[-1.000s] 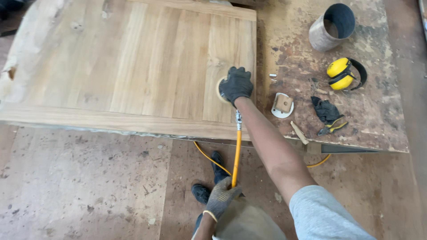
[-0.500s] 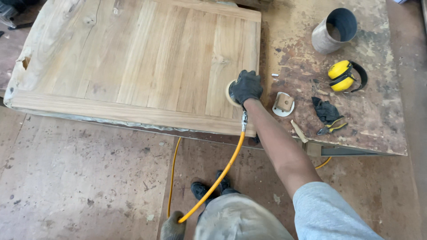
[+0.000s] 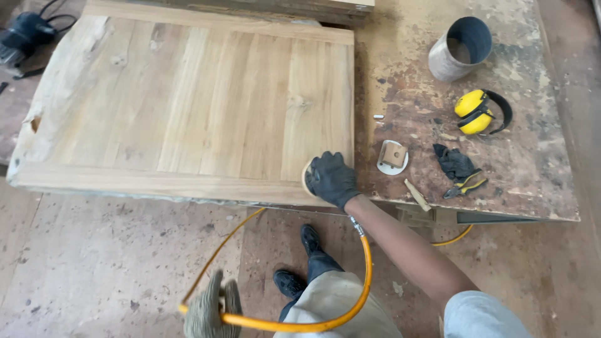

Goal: The person sands the surface of a wooden board using a power sander, moving the tool across the grain while steadying the wood with a gloved hand.

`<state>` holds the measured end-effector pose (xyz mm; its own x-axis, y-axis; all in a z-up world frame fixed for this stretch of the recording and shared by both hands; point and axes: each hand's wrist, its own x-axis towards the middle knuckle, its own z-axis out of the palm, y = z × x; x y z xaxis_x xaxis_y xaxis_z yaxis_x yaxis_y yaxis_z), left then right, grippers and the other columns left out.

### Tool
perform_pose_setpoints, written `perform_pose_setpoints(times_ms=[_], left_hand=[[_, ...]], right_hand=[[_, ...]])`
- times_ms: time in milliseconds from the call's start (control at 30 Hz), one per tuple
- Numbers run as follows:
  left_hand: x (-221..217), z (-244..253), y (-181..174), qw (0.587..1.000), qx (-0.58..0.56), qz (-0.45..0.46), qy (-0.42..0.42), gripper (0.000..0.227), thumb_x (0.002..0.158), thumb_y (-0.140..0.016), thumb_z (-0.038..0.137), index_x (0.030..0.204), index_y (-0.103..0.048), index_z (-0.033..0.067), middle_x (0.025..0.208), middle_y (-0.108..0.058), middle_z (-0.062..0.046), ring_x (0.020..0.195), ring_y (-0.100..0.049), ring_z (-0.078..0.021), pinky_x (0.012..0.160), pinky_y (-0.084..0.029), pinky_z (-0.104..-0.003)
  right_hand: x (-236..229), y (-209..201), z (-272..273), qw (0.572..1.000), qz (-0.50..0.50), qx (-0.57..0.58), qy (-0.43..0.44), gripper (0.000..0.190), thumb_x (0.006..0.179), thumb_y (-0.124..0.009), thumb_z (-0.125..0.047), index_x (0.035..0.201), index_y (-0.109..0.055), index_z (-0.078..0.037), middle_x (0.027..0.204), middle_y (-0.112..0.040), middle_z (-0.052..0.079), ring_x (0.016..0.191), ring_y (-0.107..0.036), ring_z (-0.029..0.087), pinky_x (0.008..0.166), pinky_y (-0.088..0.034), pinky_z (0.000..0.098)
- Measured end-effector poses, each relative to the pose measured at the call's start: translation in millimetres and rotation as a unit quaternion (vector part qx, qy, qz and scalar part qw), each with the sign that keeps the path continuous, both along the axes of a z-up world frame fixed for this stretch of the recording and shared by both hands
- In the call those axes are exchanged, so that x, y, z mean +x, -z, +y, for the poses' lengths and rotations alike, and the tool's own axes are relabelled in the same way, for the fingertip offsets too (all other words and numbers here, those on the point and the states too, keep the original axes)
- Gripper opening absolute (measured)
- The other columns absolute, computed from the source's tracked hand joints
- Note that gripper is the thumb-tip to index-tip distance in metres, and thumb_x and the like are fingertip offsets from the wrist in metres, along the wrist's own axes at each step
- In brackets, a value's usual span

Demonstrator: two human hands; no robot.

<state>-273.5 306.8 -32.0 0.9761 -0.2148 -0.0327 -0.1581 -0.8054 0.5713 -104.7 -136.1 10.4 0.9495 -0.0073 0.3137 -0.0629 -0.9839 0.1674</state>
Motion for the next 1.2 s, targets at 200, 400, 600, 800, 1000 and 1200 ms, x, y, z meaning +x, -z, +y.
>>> perform_pose_setpoints(times_ms=[200, 400, 600, 800, 1000, 1200], left_hand=[[163, -128, -72, 0.964, -0.090, -0.229, 0.102, 0.035, 0.096, -0.069, 0.009, 0.131, -0.066, 0.0063, 0.096, -0.074, -0.010, 0.083, -0.069, -0.0268, 0.077, -0.056, -0.040], [229, -209, -81, 0.966, -0.101, -0.204, 0.126, 0.027, 0.095, -0.070, 0.017, 0.120, -0.073, 0.0078, 0.108, -0.078, -0.011, 0.093, -0.073, -0.0326, 0.087, -0.057, -0.046], [249, -267, -25, 0.978, -0.031, -0.078, 0.191, 0.039, 0.093, -0.064, 0.030, 0.126, -0.071, 0.0124, 0.121, -0.073, -0.013, 0.106, -0.069, -0.0344, 0.090, -0.056, -0.050], [264, -330, -56, 0.953, -0.073, -0.120, 0.269, 0.026, 0.084, -0.064, 0.018, 0.108, -0.065, 0.0076, 0.116, -0.065, -0.012, 0.105, -0.061, -0.0380, 0.079, -0.050, -0.051], [277, -348, -58, 0.959, -0.051, -0.109, 0.258, 0.023, 0.081, -0.063, 0.018, 0.102, -0.062, 0.0077, 0.119, -0.063, -0.012, 0.106, -0.059, -0.0377, 0.072, -0.049, -0.051], [270, -352, -43, 0.967, -0.020, -0.098, 0.233, 0.038, 0.083, -0.072, 0.032, 0.111, -0.064, 0.0077, 0.129, -0.061, -0.015, 0.122, -0.057, -0.0417, 0.088, -0.048, -0.053]], right_hand=[[37, 16, -30, 0.996, 0.004, 0.091, 0.021, 0.024, 0.084, -0.065, -0.040, 0.087, -0.060, -0.016, 0.083, -0.056, 0.008, 0.079, -0.059, 0.030, 0.059, -0.049, 0.0419], [101, 32, -100, 0.986, 0.062, 0.144, 0.061, 0.027, 0.086, -0.062, -0.042, 0.095, -0.066, -0.017, 0.092, -0.062, 0.008, 0.082, -0.059, 0.034, 0.044, -0.048, 0.0478], [166, 33, -176, 0.981, 0.073, 0.177, 0.024, 0.034, 0.086, -0.063, -0.045, 0.102, -0.065, -0.014, 0.101, -0.064, 0.012, 0.090, -0.060, 0.038, 0.061, -0.052, 0.0523], [217, 8, -228, 0.965, 0.137, 0.212, 0.069, 0.056, 0.088, -0.062, -0.047, 0.130, -0.062, -0.011, 0.117, -0.062, 0.013, 0.104, -0.057, 0.035, 0.068, -0.059, 0.0490], [268, 39, -277, 0.980, 0.091, 0.153, 0.085, 0.048, 0.083, -0.065, -0.053, 0.110, -0.063, -0.013, 0.108, -0.061, 0.012, 0.097, -0.055, 0.036, 0.052, -0.055, 0.0500], [301, 4, -283, 0.970, 0.105, 0.188, 0.110, 0.041, 0.087, -0.072, -0.040, 0.116, -0.067, -0.010, 0.109, -0.065, 0.015, 0.102, -0.058, 0.038, 0.060, -0.060, 0.0510]])
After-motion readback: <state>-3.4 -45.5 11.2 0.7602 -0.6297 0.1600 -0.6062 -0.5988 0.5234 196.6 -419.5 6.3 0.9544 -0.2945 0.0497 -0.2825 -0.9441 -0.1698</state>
